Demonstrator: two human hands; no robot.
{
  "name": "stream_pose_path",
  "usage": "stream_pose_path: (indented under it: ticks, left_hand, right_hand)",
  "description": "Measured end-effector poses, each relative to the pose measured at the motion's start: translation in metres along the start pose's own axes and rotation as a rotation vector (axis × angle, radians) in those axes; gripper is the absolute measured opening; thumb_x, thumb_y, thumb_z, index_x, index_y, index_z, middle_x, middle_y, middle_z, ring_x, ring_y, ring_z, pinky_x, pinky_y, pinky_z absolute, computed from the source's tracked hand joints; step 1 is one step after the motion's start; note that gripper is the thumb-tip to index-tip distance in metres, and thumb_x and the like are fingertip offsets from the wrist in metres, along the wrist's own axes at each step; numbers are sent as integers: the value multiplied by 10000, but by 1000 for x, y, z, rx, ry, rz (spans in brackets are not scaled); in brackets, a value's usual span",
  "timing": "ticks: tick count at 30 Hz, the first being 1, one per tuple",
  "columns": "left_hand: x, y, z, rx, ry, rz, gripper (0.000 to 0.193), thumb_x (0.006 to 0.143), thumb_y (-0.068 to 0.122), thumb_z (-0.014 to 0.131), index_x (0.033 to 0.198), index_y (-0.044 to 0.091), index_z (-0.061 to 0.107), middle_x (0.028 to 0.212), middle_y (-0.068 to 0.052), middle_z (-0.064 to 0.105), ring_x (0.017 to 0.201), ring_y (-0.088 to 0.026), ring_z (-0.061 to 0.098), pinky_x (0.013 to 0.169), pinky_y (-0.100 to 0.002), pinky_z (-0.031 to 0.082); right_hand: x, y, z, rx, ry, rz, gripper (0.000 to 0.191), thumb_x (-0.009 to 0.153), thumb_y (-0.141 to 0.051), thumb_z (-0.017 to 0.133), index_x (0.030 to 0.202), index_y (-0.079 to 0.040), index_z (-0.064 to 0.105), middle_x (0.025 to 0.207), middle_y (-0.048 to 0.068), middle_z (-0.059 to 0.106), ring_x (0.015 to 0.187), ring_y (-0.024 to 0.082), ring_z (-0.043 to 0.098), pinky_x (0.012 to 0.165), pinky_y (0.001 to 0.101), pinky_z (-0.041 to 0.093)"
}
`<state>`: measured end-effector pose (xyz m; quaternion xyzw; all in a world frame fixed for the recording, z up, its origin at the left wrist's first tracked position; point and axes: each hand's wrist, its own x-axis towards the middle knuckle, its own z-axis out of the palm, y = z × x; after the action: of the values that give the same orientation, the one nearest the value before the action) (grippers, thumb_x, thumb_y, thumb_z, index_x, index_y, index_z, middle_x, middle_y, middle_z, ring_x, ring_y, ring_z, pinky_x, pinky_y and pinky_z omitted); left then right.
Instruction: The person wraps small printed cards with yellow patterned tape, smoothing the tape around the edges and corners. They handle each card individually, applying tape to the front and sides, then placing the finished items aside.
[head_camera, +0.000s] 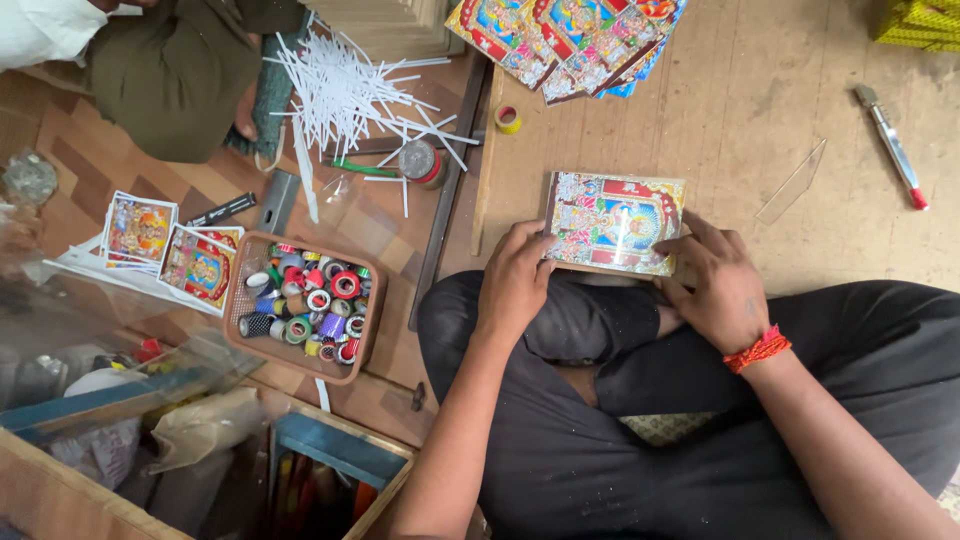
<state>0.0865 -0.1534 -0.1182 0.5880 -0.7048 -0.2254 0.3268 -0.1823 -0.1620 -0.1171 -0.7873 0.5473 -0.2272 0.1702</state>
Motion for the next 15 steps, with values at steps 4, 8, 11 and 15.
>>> stream_pose_path:
  ticks: [4,8,11,15]
  left_hand:
    - [-3,3,0,7,-17,-46,290,833,-7,764,1119,18,718,1247,-118,631,1115,-312,656,929,-407,529]
    - [-4,4,0,-14,-9,-58,293,833,-2,765,1122,15,716,1222,-111,638,1107,-312,664,919,-408,535]
    - [-2,2,0,-1,0,-35,286,829,-3,770,1110,10,716,1219,-116,636,1123,-324,658,939,-414,532]
    - [-3,0,1,-7,27,-17,294,802,0,778,1088,-2,713,1324,-144,606,1183,-351,628,960,-420,522]
  right_hand:
    - [0,3,-2,57,-26,10,476,696,-96,828,1158,-116,714,1487,147,591,1098,374,617,955,441,530]
    - [1,7,0,157,-40,47,465,734,-82,801,1190,-113,717,1541,172,550,1041,327,670,919,432,553]
    - [3,10,2,243,-108,184,423,781,-126,807,1194,-113,715,1568,152,539,887,274,714,862,406,575]
    - [0,13,5,194,-18,52,377,772,-119,811,1144,-100,751,1509,178,571,1028,328,681,895,419,562]
